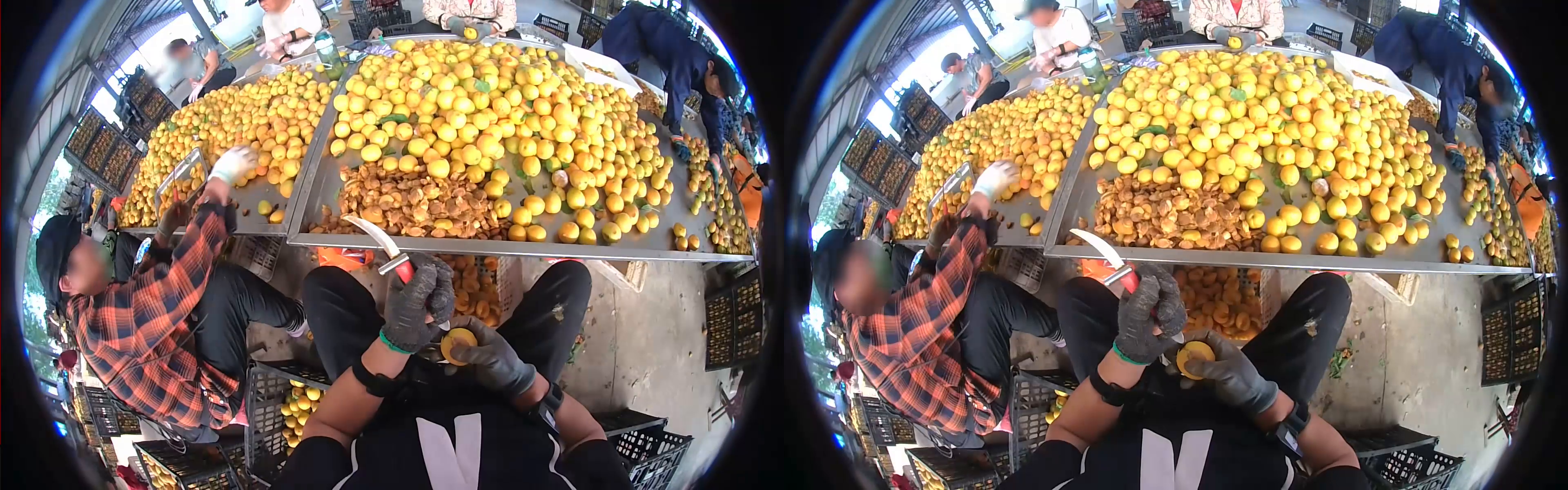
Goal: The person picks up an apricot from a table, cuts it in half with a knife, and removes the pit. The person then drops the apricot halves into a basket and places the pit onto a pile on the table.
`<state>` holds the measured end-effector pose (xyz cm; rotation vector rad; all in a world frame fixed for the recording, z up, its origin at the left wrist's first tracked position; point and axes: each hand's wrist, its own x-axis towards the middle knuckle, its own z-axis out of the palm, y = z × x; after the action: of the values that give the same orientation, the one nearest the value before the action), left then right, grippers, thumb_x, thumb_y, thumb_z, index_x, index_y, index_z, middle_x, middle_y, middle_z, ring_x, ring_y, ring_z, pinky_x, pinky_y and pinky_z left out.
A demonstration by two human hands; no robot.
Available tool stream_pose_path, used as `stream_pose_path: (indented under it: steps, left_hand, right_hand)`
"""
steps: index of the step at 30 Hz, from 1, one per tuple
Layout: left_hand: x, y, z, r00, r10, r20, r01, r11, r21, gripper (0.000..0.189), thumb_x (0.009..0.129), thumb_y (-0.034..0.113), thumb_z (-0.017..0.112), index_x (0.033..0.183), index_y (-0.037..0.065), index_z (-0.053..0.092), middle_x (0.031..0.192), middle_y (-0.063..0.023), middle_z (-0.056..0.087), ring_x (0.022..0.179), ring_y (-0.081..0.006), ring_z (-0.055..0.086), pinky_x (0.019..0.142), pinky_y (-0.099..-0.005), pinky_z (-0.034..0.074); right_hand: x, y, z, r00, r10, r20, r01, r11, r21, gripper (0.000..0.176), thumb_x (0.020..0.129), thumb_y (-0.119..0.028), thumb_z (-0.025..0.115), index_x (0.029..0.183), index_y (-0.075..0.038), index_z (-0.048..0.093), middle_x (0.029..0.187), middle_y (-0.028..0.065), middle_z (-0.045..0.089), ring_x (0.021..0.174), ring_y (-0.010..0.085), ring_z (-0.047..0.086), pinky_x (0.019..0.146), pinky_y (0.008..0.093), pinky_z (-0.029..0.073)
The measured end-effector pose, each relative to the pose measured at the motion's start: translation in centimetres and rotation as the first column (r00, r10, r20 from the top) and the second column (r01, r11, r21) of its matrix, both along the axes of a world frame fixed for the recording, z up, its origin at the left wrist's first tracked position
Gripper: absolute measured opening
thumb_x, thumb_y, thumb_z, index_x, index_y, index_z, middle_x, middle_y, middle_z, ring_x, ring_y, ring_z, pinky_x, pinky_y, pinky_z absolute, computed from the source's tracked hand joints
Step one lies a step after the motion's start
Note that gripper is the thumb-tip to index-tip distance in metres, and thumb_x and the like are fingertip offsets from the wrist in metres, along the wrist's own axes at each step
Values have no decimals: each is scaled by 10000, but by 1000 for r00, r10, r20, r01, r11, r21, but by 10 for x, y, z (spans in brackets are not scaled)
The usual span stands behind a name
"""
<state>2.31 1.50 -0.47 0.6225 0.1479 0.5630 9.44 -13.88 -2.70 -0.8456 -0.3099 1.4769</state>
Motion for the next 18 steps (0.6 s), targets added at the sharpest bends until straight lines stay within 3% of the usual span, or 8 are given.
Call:
stream_pose_path:
  steps: [3,6,8,9,10,12,18]
  left_hand:
    - [-1,-8,-4,999,-19,-29,19,999,31,158,937,202,557,923,45,570,567,-44,511,379,-84,382,375,-223,344]
    - [-4,-15,-7,995,-25,-99,28,999,29,146,925,185,571,909,41,561,590,-45,519,411,-89,414,385,-212,355]
    - [-4,-17,-7,988,-144,-49,148,985,89,160,912,191,585,926,34,559,662,-55,547,470,-95,459,439,-221,397]
    - [-1,-17,-11,989,-144,26,136,972,193,199,899,205,595,977,25,559,729,-63,559,512,-97,472,501,-242,428]
    - [3,-19,-11,989,-144,26,136,972,191,199,899,205,595,977,25,559,729,-63,559,512,-97,472,501,-242,428]
    - [10,-25,-9,998,49,38,-55,981,187,250,890,215,598,1039,17,561,714,-51,552,503,-95,456,527,-253,425]
    - [-4,-19,-5,1000,-6,1,6,993,117,265,899,222,594,1082,33,562,723,-36,553,497,-93,444,438,-218,361]
  right_hand:
    - [-3,0,6,999,0,-42,0,1000,2,411,867,-133,637,1212,-25,442,1054,111,598,920,193,630,710,290,533]
    - [-7,0,4,997,-67,34,69,995,-77,362,870,-156,643,1169,-39,476,1001,92,616,861,178,637,681,275,525]
    - [-8,0,-3,992,-112,52,115,991,-70,298,871,-180,651,1104,-55,513,968,69,624,814,155,629,652,258,515]
    - [-9,0,-3,992,-111,54,114,991,-70,298,871,-180,651,1104,-55,513,968,69,624,814,155,629,652,258,515]
    - [-9,0,0,987,-129,93,135,989,-63,290,864,-173,660,1099,-69,524,962,59,624,795,151,626,622,251,510]
    - [-9,0,4,980,-148,132,156,986,-56,284,857,-166,669,1094,-82,535,955,49,623,775,147,624,592,243,505]
    - [-8,-1,9,948,-63,313,97,991,-95,279,846,-139,666,1067,-60,516,926,53,605,713,99,589,622,221,485]
